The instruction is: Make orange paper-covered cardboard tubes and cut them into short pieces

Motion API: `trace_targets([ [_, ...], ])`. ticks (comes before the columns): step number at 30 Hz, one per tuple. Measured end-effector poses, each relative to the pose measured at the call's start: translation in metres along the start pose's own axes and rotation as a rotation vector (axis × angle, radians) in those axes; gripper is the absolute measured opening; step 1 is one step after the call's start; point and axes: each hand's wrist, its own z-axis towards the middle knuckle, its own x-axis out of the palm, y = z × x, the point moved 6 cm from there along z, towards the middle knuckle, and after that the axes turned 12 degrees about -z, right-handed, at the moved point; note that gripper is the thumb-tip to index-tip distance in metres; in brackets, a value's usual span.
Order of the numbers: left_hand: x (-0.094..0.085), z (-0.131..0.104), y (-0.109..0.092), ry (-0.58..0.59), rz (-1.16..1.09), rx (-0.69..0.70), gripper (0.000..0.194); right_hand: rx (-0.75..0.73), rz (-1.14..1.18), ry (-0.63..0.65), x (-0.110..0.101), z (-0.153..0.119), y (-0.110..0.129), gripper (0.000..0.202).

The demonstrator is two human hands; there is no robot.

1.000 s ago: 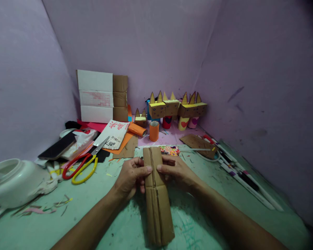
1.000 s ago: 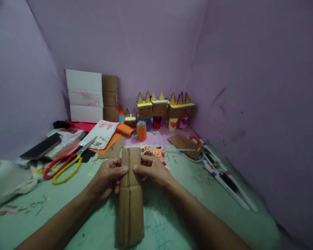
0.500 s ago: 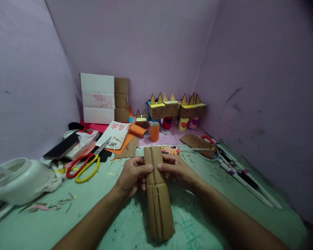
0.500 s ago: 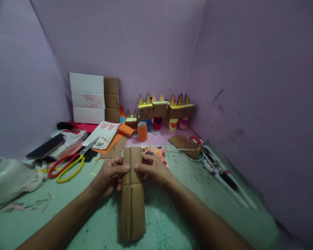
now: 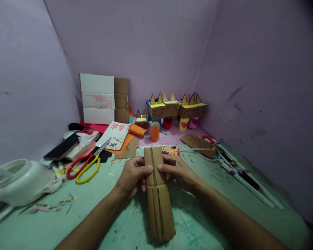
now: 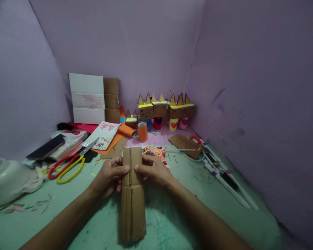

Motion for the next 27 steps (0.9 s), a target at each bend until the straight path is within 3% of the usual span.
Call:
trace_targets([
  [6, 0.002, 0.0, -0.002, 0.029, 0.002, 0.043, 0.035, -0.038, -0.015, -0.01, 0.0, -0.001, 0.003, 0.041],
  [12, 0.003, 0.0, -0.006, 0.052, 0.066, 0.133, 0.039, -0.048, 0.021, 0.018, 0.005, -0.003, 0.006, 0.056],
  [18, -0.001, -0.002, -0.015, -0.001, 0.164, 0.284, 0.073, -0.058, 0.091, -0.046, 0.007, -0.004, 0.008, 0.092],
  [27, 0.002, -0.006, -0.021, -0.051, 0.286, 0.29, 0.07, -0.115, 0.075, -0.078, 0.008, -0.005, 0.01, 0.092],
])
